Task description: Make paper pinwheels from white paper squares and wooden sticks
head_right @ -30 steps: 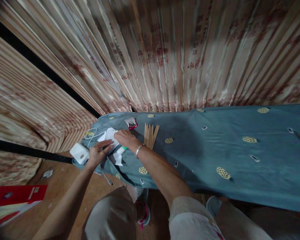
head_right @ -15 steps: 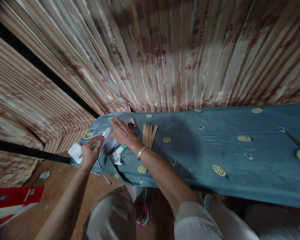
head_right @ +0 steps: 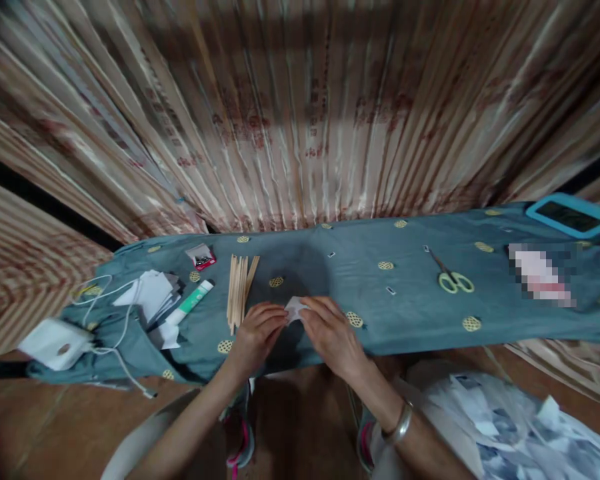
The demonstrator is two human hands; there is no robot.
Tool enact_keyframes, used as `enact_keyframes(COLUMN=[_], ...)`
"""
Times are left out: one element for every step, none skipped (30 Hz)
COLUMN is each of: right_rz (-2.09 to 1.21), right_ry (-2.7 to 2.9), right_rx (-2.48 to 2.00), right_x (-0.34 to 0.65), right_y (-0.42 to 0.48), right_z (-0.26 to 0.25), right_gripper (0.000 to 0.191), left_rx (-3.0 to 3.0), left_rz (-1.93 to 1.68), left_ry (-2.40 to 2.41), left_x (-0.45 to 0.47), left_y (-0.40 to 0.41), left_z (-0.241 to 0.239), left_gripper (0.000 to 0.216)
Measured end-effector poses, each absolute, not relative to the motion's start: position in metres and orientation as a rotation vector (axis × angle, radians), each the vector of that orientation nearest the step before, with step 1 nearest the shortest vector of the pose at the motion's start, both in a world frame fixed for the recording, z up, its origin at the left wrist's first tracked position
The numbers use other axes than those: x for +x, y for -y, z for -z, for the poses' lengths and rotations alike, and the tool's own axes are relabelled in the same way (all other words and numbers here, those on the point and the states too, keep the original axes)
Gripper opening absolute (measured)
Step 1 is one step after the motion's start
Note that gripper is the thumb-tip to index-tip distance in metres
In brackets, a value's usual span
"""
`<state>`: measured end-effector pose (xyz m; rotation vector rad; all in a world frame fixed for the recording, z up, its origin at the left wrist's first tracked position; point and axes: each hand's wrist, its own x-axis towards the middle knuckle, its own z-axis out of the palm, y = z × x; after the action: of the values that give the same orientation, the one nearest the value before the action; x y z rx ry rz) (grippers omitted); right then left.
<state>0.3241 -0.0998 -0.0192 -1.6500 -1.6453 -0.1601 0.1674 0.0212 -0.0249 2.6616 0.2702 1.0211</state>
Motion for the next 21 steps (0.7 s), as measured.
enact_keyframes(right_rz=[0.178, 0.158, 0.122, 0.07, 0.006, -0.058, -0.123, -0.188, -0.252, -0.314, -0.368, -0.414, -0.448, -0.47, -0.481, -0.482, -0.478, -0.472, -0.463, -0.453, -0.443], right_ry=[1.635, 1.628, 1.617, 1.606, 1.595, 1.579, 1.56, 1.534, 1.506, 1.478, 1.454, 1.433, 1.41, 1.383, 1.351, 1.317, 1.284, 1.259, 1.243, 1.233, 1.229], right_rx=[-1.689, -1.728, -1.759, -1.781, -1.791, -1.79, -1.781, -1.768, -1.753, -1.74, -1.729, -1.723, -1.724, -1.733, -1.748, -1.766, -1.782, -1.796, -1.804, -1.807, -1.81], right_x=[0.329, 0.334, 0.339, 0.343, 0.346, 0.35, 0.353, 0.357, 0.359, 0.362, 0.364, 0.366, 0.368, 0.37, 0.371, 0.372, 0.373, 0.374, 0.374, 0.375, 0.375], right_y=[0.112, 0.123, 0.131, 0.138, 0.142, 0.145, 0.145, 0.144, 0.142, 0.138, 0.134, 0.129, 0.124, 0.119, 0.115, 0.111, 0.107, 0.104, 0.1, 0.097, 0.093], right_z=[0.026, 0.032, 0.038, 0.042, 0.046, 0.05, 0.052, 0.053, 0.054, 0.054, 0.054, 0.053, 0.053, 0.053, 0.054, 0.055, 0.056, 0.057, 0.059, 0.06, 0.062], right_gripper=[0.021, 0.022, 0.023, 0.023, 0.023, 0.023, 0.022, 0.02, 0.018, 0.016, 0.015, 0.014, 0.013, 0.013, 0.014, 0.014, 0.014, 0.015, 0.015, 0.015, 0.015], left_rx=[2.665, 2.67, 2.673, 2.676, 2.676, 2.673, 2.665, 2.653, 2.639, 2.625, 2.612, 2.602, 2.593, 2.586, 2.578, 2.57, 2.563, 2.556, 2.55, 2.545, 2.54], left_rz=[-0.987, -0.949, -0.913, -0.872, -0.824, -0.778, -0.738, -0.706, -0.684, -0.668, -0.66, -0.651, -0.643, -0.637, -0.633, -0.629, -0.623, -0.613, -0.599, -0.584, -0.569], left_ry=[-0.259, -0.259, -0.258, -0.259, -0.261, -0.263, -0.269, -0.276, -0.285, -0.295, -0.303, -0.309, -0.314, -0.321, -0.331, -0.349, -0.376, -0.409, -0.441, -0.468, -0.487], left_x=[0.175, 0.181, 0.185, 0.188, 0.188, 0.188, 0.187, 0.186, 0.185, 0.184, 0.183, 0.183, 0.183, 0.182, 0.182, 0.181, 0.18, 0.179, 0.178, 0.177, 0.176], left_y=[-0.016, -0.013, -0.011, -0.009, -0.008, -0.007, -0.006, -0.005, -0.003, -0.002, -0.001, -0.001, -0.001, -0.001, -0.002, -0.003, -0.005, -0.006, -0.008, -0.009, -0.01], left_z=[0.031, 0.037, 0.043, 0.049, 0.054, 0.058, 0.061, 0.064, 0.065, 0.065, 0.064, 0.064, 0.063, 0.062, 0.062, 0.062, 0.062, 0.063, 0.064, 0.064, 0.065], left_gripper=[0.011, 0.011, 0.01, 0.011, 0.012, 0.013, 0.013, 0.014, 0.014, 0.014, 0.014, 0.015, 0.015, 0.016, 0.016, 0.018, 0.02, 0.024, 0.028, 0.031, 0.033])
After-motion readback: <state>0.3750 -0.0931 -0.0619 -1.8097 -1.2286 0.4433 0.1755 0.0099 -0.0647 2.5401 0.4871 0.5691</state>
